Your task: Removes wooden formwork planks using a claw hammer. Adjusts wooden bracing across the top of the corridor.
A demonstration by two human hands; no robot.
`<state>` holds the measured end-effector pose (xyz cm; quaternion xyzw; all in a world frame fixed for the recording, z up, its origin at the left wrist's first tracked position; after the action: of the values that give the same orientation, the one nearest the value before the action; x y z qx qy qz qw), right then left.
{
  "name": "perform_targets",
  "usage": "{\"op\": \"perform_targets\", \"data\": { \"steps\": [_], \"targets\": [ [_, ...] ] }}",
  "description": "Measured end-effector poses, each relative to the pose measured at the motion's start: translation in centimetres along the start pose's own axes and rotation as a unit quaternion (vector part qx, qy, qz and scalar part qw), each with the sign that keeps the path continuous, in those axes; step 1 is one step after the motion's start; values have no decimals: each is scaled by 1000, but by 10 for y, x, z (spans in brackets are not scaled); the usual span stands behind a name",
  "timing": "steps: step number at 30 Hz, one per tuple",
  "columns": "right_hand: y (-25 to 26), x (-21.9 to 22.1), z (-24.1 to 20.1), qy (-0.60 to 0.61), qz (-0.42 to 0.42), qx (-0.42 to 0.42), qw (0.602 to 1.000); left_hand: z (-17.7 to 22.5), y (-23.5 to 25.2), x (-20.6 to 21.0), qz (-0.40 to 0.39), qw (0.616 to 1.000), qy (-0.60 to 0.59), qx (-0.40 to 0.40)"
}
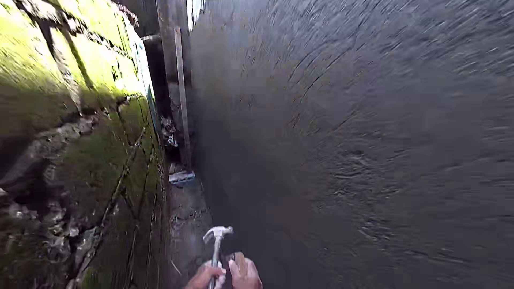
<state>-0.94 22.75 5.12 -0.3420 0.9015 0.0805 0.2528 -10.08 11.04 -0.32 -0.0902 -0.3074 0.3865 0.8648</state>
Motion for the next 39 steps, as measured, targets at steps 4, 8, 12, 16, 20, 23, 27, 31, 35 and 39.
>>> {"op": "perform_targets", "data": {
  "steps": [4, 8, 12, 16, 20, 23, 27, 31, 35, 39],
  "targets": [
    [31, 31, -7, -95, -54, 35, 993, 13, 27, -25, 24, 1000, -13, -15],
    [58, 64, -6, -114, -99, 7, 988, 8, 45, -57, 71, 997, -12, -13],
    [66, 100, 13, -135, -138, 5, 981, -22, 51, -89, 108, 993, -42, -29],
    [68, 131, 37, -172, -184, 31, 967, -55, 56, -112, 155, 984, -66, -57],
    [69, 159, 68, -206, -223, 72, 950, -83, 59, -128, 194, 974, -58, -100],
    [58, 180, 97, -228, -268, 114, 929, -112, 51, -141, 239, 960, -30, -145],
    [29, 197, 135, -244, -320, 147, 904, -166, 27, -161, 287, 938, -58, -185],
    [31, 200, 141, -258, -336, 118, 898, -182, 24, -171, 290, 932, -114, -183],
    [64, 199, 123, -258, -332, 115, 900, -157, 33, -182, 307, 932, 11, -194],
    [105, 198, 85, -249, -319, 62, 912, -150, 31, -199, 365, 862, 252, -246]
  ]
}}
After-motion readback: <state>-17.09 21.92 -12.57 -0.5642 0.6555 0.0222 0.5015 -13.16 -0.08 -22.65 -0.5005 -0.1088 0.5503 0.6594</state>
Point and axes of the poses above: each hand's wrist, its own y-axis towards the middle knuckle, its own x-axis out of the palm, z = x × y, the point moved 4 cm from there along y, towards the middle knuckle, and after that the axes turned 1 degree about x, right-handed, at the moved point
